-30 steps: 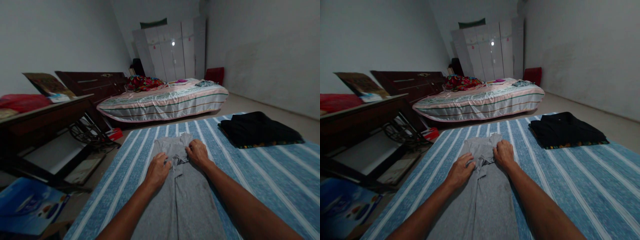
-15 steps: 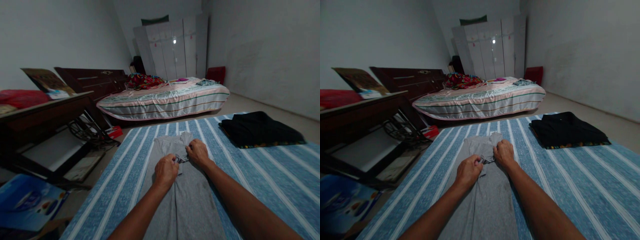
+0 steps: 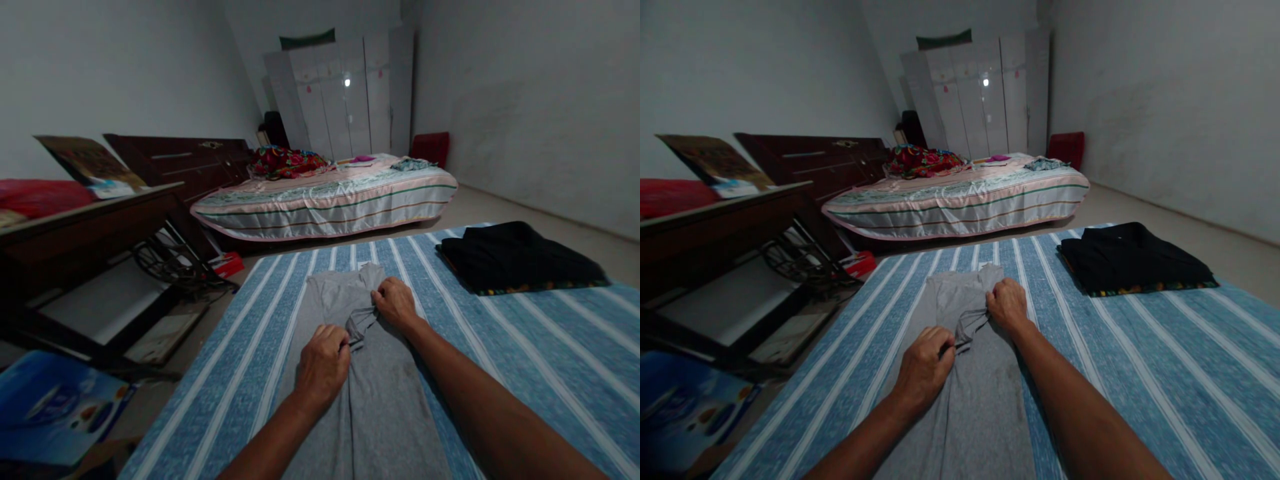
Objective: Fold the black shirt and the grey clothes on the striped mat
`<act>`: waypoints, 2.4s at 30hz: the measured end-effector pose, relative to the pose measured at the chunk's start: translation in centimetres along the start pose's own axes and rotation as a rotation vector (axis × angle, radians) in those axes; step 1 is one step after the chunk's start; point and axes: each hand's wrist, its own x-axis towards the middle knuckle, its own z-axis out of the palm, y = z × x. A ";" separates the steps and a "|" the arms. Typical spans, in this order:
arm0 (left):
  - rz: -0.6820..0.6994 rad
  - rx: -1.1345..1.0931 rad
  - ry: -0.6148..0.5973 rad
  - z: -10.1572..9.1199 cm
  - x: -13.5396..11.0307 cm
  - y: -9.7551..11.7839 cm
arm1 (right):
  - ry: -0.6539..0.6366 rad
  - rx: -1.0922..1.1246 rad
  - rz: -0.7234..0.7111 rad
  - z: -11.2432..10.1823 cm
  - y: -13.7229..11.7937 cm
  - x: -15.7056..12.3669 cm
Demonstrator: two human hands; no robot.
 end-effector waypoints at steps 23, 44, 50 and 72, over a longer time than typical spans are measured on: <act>0.069 -0.065 0.091 0.8 1.3 0.6 | -0.106 0.465 -0.132 -0.4 4.5 2.1; 0.274 -0.112 0.095 -1.0 -0.8 -1.5 | 0.052 0.559 -0.195 -0.3 4.6 1.8; 0.131 -0.111 0.102 -1.1 -1.2 -2.9 | 0.121 0.531 -0.307 -1.1 3.1 1.3; -0.038 -0.135 0.095 0.7 -2.2 -1.4 | -0.703 0.303 -0.503 -4.1 -4.3 -2.5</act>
